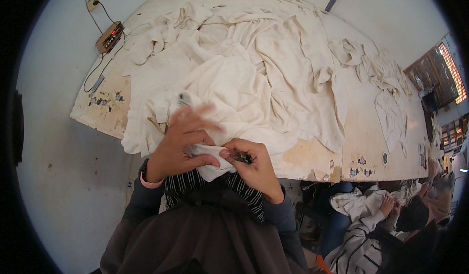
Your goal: The person uses shears to cut a white fabric garment on a work table. They repeatedly lift, fold, and trim sections of the fabric, removing small pieces and placing them aside. The person continues cutting along seams and edges throughout the clip.
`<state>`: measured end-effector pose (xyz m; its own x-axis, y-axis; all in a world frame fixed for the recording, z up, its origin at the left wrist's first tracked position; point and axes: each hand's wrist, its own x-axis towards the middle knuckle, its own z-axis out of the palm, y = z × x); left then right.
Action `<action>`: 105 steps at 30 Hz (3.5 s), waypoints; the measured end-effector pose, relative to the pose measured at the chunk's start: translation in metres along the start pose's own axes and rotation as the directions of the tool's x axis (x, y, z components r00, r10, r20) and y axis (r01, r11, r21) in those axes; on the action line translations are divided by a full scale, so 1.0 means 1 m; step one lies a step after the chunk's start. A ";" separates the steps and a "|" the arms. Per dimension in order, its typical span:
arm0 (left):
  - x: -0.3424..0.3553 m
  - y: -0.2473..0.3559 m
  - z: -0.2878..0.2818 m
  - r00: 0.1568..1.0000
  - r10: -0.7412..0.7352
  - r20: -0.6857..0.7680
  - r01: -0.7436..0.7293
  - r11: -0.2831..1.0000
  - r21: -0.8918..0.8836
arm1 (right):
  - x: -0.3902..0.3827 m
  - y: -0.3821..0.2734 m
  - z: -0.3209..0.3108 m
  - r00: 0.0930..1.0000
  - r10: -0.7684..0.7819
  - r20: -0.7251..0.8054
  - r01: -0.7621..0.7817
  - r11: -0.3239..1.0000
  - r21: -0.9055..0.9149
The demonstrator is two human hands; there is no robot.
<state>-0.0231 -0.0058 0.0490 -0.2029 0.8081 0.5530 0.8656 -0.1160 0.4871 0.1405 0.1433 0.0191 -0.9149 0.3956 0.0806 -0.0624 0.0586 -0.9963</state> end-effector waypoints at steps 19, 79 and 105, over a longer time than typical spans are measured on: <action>-0.015 -0.009 0.017 0.976 -0.214 -0.030 0.207 0.967 -0.149 | 0.001 -0.007 -0.015 0.892 -0.364 -0.268 0.215 0.863 -0.456; -0.034 -0.088 -0.030 0.939 -0.332 -0.087 0.341 0.931 0.130 | -0.059 0.055 -0.128 0.743 -0.094 -0.662 -0.241 0.886 -0.396; -0.003 -0.013 0.052 0.966 -0.085 0.245 0.123 0.981 -0.148 | -0.032 0.039 -0.019 0.953 -0.080 -0.291 0.095 0.995 0.039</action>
<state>-0.0101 0.0235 0.0053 -0.1572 0.9316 0.3277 0.7567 -0.0996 0.6461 0.1745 0.1502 -0.0220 -0.7510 0.6394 0.1648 -0.1648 0.0602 -0.9845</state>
